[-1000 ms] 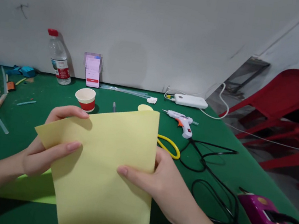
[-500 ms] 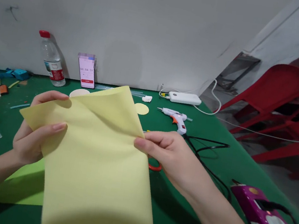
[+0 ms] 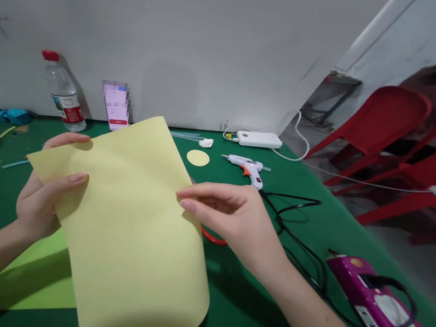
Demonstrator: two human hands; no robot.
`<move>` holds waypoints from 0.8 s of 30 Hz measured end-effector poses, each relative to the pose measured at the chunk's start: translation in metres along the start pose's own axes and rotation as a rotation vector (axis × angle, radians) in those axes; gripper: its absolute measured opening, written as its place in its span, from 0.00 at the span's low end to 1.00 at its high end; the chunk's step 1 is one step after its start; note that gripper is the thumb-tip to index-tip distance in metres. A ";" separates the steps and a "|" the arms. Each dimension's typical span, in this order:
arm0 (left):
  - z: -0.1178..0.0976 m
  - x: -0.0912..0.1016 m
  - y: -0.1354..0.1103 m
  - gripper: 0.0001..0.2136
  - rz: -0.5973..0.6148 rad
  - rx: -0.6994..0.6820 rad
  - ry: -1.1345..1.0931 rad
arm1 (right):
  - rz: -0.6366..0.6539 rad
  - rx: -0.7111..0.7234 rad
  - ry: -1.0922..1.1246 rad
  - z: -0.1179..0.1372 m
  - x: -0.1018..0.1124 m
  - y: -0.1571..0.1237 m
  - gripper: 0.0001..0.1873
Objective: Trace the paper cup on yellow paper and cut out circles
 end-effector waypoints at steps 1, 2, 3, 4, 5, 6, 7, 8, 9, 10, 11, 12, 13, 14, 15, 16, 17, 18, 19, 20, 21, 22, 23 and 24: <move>0.000 -0.001 0.000 0.17 0.000 0.003 -0.005 | 0.035 -0.006 -0.006 0.001 -0.003 0.000 0.04; -0.001 -0.001 0.000 0.17 0.004 0.003 -0.008 | 0.064 -0.014 -0.005 0.001 -0.006 0.000 0.04; -0.002 -0.002 0.000 0.17 0.007 0.001 -0.010 | 0.083 -0.025 0.000 0.001 -0.007 0.000 0.03; -0.003 -0.002 0.000 0.16 0.009 -0.002 -0.013 | 0.097 -0.040 0.005 -0.001 -0.007 0.001 0.04; -0.004 -0.002 0.000 0.16 0.012 -0.005 -0.013 | 0.110 -0.057 0.010 -0.003 -0.007 0.002 0.05; -0.005 -0.003 0.000 0.16 0.017 -0.005 -0.008 | 0.127 -0.073 0.011 -0.006 -0.008 0.002 0.06; -0.005 -0.003 0.000 0.16 0.021 -0.005 0.002 | 0.151 -0.089 0.008 -0.008 -0.009 0.003 0.07; -0.005 -0.003 -0.001 0.17 0.022 -0.008 0.013 | 0.181 -0.102 0.003 -0.010 -0.011 0.003 0.07; -0.006 -0.003 -0.002 0.17 0.018 -0.015 0.027 | 0.209 -0.110 0.001 -0.012 -0.012 0.003 0.08; -0.006 -0.004 -0.002 0.17 0.011 -0.023 0.038 | 0.226 -0.111 0.002 -0.013 -0.014 0.003 0.07; -0.006 -0.004 -0.004 0.17 0.005 -0.030 0.045 | 0.231 -0.109 0.007 -0.013 -0.014 0.004 0.07; -0.005 -0.005 -0.005 0.17 0.002 -0.031 0.046 | 0.227 -0.107 0.017 -0.013 -0.013 0.004 0.06; -0.004 -0.007 -0.006 0.17 0.002 -0.030 0.044 | 0.215 -0.104 0.028 -0.013 -0.012 0.005 0.06; -0.004 -0.008 -0.007 0.17 0.004 -0.027 0.045 | 0.200 -0.103 0.036 -0.014 -0.009 0.006 0.06; -0.004 -0.009 -0.007 0.17 0.010 -0.018 0.046 | 0.188 -0.104 0.038 -0.015 -0.006 0.007 0.05; -0.003 -0.011 -0.006 0.18 0.032 0.008 0.036 | 0.182 -0.103 0.032 -0.016 -0.003 0.008 0.05; -0.003 -0.013 -0.004 0.18 0.064 0.042 0.006 | 0.181 -0.097 0.022 -0.017 -0.001 0.010 0.05; -0.002 -0.014 -0.001 0.17 0.099 0.082 -0.049 | 0.190 -0.086 0.006 -0.017 0.001 0.011 0.04; 0.000 -0.015 0.002 0.17 0.149 0.136 -0.115 | 0.212 -0.073 -0.012 -0.017 0.000 0.012 0.04; 0.002 -0.015 0.006 0.20 0.196 0.192 -0.185 | 0.251 -0.056 -0.036 -0.017 -0.004 0.013 0.04; 0.006 -0.013 0.009 0.23 0.238 0.253 -0.228 | 0.311 -0.035 -0.066 -0.016 -0.013 0.012 0.05; 0.015 -0.015 0.010 0.25 0.309 0.361 -0.210 | 0.392 -0.011 -0.101 -0.015 -0.025 0.011 0.06; 0.028 -0.016 0.006 0.25 0.389 0.502 -0.143 | 0.494 0.014 -0.143 -0.014 -0.041 0.008 0.08; 0.040 -0.015 0.001 0.25 0.458 0.617 -0.068 | 0.610 0.038 -0.186 -0.013 -0.060 0.003 0.10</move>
Point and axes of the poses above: each hand's wrist, its own y-axis towards the middle knuckle, its own x-axis out of the back of the hand, z = x × y, the point moved 10 cm from there along y, towards the middle knuckle, and after that the axes turned 14 degrees about -y, right-handed, at the moved point
